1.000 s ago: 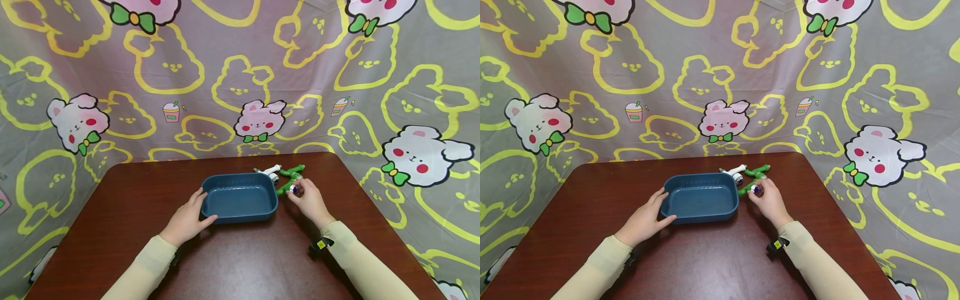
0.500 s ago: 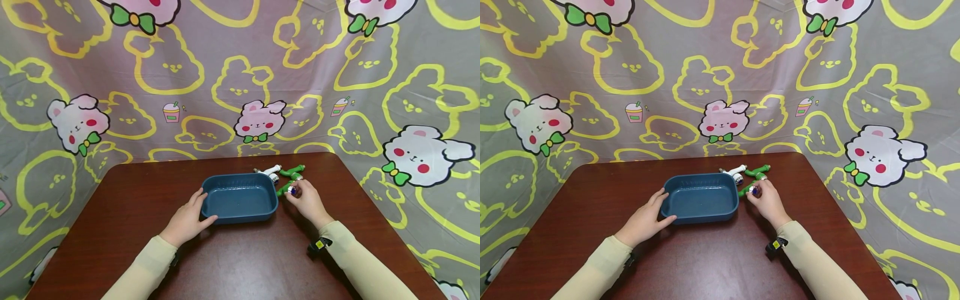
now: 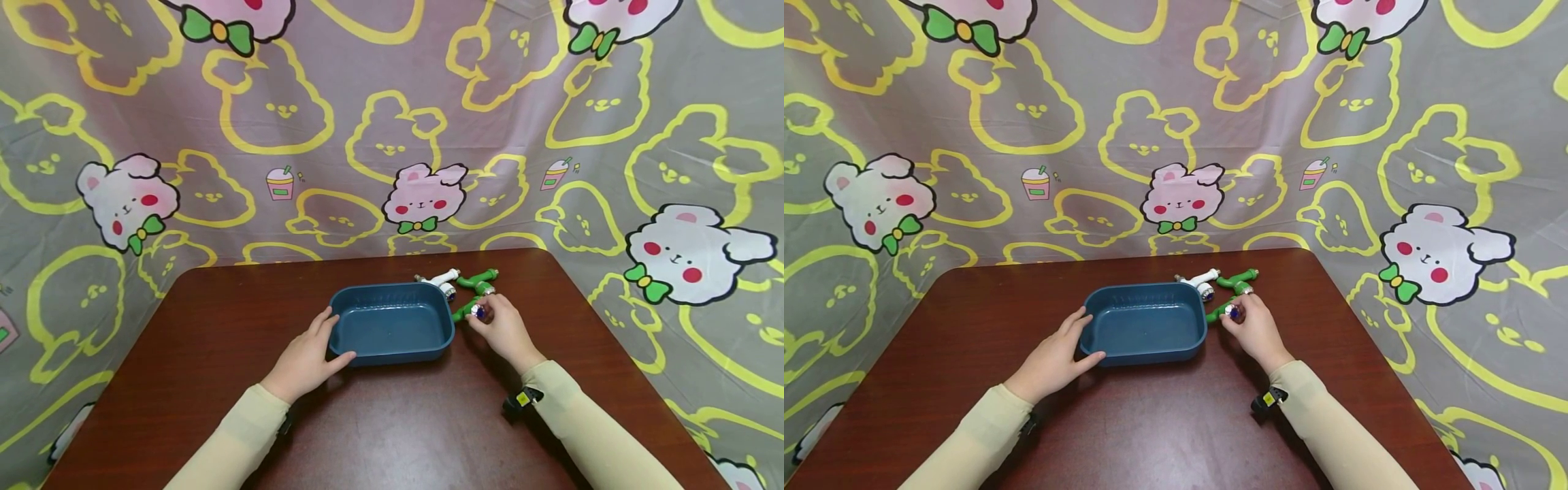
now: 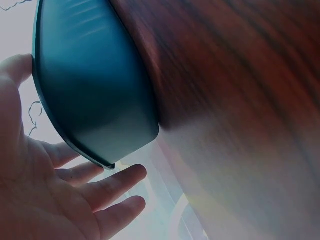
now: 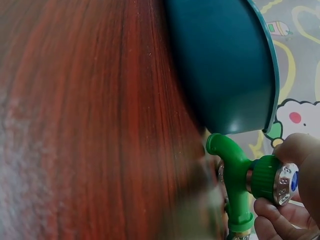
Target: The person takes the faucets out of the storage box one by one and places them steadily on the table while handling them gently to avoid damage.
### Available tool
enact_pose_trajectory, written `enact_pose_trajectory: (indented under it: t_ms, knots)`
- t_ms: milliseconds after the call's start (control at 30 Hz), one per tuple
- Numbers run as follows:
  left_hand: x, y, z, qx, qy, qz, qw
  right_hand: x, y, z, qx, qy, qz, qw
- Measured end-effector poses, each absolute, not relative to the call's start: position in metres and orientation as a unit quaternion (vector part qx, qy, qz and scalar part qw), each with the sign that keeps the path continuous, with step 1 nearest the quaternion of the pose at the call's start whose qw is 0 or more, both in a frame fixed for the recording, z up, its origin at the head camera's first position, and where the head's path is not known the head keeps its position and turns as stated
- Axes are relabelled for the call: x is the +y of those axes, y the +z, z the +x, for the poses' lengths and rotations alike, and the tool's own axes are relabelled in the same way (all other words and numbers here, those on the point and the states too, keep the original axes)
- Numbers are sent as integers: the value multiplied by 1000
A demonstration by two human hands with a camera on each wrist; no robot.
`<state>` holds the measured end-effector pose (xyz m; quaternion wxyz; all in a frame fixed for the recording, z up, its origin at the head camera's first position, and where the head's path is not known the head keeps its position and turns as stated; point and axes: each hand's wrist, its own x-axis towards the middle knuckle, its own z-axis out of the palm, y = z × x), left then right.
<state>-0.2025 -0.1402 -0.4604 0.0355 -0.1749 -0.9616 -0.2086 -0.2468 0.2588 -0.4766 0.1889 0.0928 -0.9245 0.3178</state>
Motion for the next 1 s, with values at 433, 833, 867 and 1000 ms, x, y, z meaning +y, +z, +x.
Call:
enact_pose_trajectory:
  t_ms: [433,833,867,1000]
  knots:
    - [-140,-460,-202,-961,-210,-176,32,260,-476,-247,-931,319,74,161]
    - [-141,-461,-202,-961,-212,-177,34,262,-476,-245,-935,314,72,147]
    - [-141,-461,-202,-961,-212,-176,33,262,-475,-245,-936,312,71,145]
    - [-141,-460,-201,-960,-214,-176,34,262,-475,-245,-940,308,70,128]
